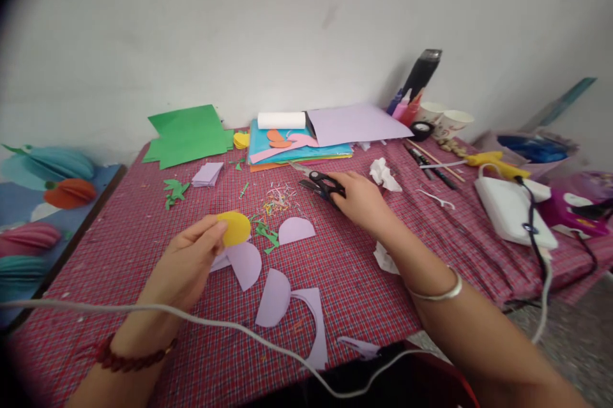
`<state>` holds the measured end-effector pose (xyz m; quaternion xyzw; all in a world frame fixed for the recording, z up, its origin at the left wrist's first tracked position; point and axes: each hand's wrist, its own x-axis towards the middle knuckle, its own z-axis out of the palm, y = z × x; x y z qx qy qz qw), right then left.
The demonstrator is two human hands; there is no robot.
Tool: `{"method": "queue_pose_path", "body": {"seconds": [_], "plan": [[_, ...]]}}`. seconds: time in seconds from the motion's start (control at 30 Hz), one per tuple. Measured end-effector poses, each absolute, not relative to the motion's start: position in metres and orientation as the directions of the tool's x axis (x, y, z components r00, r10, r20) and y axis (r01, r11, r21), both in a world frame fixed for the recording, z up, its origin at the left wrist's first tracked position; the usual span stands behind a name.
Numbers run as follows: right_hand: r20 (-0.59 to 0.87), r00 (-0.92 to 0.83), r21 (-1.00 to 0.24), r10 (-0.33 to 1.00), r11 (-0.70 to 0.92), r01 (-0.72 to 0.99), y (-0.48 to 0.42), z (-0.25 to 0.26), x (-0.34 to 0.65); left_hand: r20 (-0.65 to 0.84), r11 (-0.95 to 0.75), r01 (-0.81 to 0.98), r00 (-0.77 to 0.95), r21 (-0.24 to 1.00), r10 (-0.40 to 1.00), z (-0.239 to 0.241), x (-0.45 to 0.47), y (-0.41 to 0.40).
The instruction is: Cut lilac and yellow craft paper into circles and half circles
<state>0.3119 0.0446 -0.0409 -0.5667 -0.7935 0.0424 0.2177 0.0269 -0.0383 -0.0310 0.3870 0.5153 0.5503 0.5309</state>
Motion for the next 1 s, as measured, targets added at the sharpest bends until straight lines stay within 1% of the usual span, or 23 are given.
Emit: {"method": "queue_pose_path", "body": {"seconds": [0.07, 0.17, 0.23, 0.27, 0.3, 0.33, 0.37, 0.4, 0.43, 0.47, 0.5, 0.57, 0.6, 0.83, 0.93, 1.0], "plan": [[0.274, -0.275, -0.266, 0.922, 0.347, 0.899, 0.049, -0.043, 0.315, -0.115, 0.091, -0.182, -0.125, 0.979, 0.985, -0.030, 0.027, -0.039], [0.248, -0.283, -0.213, 0.926, 0.338, 0.917, 0.051, -0.044, 0.316, -0.158, 0.138, -0.271, -0.054, 0.953, 0.986, -0.027, 0.029, -0.041], [0.300, -0.248, -0.217, 0.921, 0.319, 0.923, 0.047, -0.040, 0.314, -0.180, 0.172, -0.324, 0.004, 0.930, 0.984, -0.025, 0.032, -0.042], [0.343, -0.222, -0.268, 0.913, 0.322, 0.908, 0.043, -0.036, 0.310, -0.190, 0.188, -0.342, 0.027, 0.921, 0.981, -0.025, 0.034, -0.043], [0.379, -0.197, -0.357, 0.904, 0.340, 0.870, 0.038, -0.032, 0.305, -0.200, 0.202, -0.356, 0.043, 0.913, 0.979, -0.025, 0.036, -0.044], [0.384, -0.190, -0.479, 0.903, 0.371, 0.795, 0.031, -0.028, 0.297, -0.210, 0.216, -0.366, 0.055, 0.905, 0.976, -0.024, 0.038, -0.044], [0.353, -0.210, -0.631, 0.912, 0.398, 0.666, 0.023, -0.023, 0.289, -0.219, 0.226, -0.375, 0.060, 0.899, 0.974, -0.024, 0.040, -0.045], [0.284, -0.287, -0.766, 0.915, 0.396, 0.506, 0.016, -0.019, 0.279, -0.226, 0.232, -0.383, 0.060, 0.894, 0.972, -0.024, 0.041, -0.045], [0.186, -0.406, -0.869, 0.895, 0.342, 0.357, 0.008, -0.015, 0.268, -0.228, 0.232, -0.390, 0.058, 0.891, 0.972, -0.023, 0.043, -0.046], [0.104, -0.511, -0.937, 0.853, 0.257, 0.238, 0.001, -0.013, 0.258, -0.227, 0.232, -0.394, 0.059, 0.890, 0.972, -0.023, 0.044, -0.046], [0.052, -0.595, -0.971, 0.802, 0.179, 0.157, -0.004, -0.011, 0.248, -0.226, 0.232, -0.396, 0.062, 0.889, 0.972, -0.022, 0.045, -0.046], [0.004, -0.674, -0.994, 0.739, 0.075, 0.076, -0.011, -0.010, 0.233, -0.224, 0.231, -0.403, 0.067, 0.885, 0.972, -0.020, 0.045, -0.047], [-0.001, -0.684, -0.997, 0.730, 0.053, 0.058, -0.012, -0.010, 0.228, -0.220, 0.228, -0.409, 0.068, 0.884, 0.973, -0.019, 0.045, -0.048], [-0.009, -0.629, -1.000, 0.778, 0.001, 0.016, -0.010, -0.017, 0.216, -0.193, 0.206, -0.454, 0.075, 0.867, 0.978, -0.019, 0.043, -0.048], [-0.032, -0.610, -0.999, 0.792, -0.034, 0.009, -0.010, -0.022, 0.214, -0.159, 0.187, -0.493, 0.098, 0.850, 0.982, -0.021, 0.042, -0.048], [-0.022, -0.585, -0.999, 0.811, -0.032, -0.006, -0.011, -0.027, 0.212, -0.135, 0.161, -0.494, 0.089, 0.854, 0.987, -0.023, 0.041, -0.048]]}}
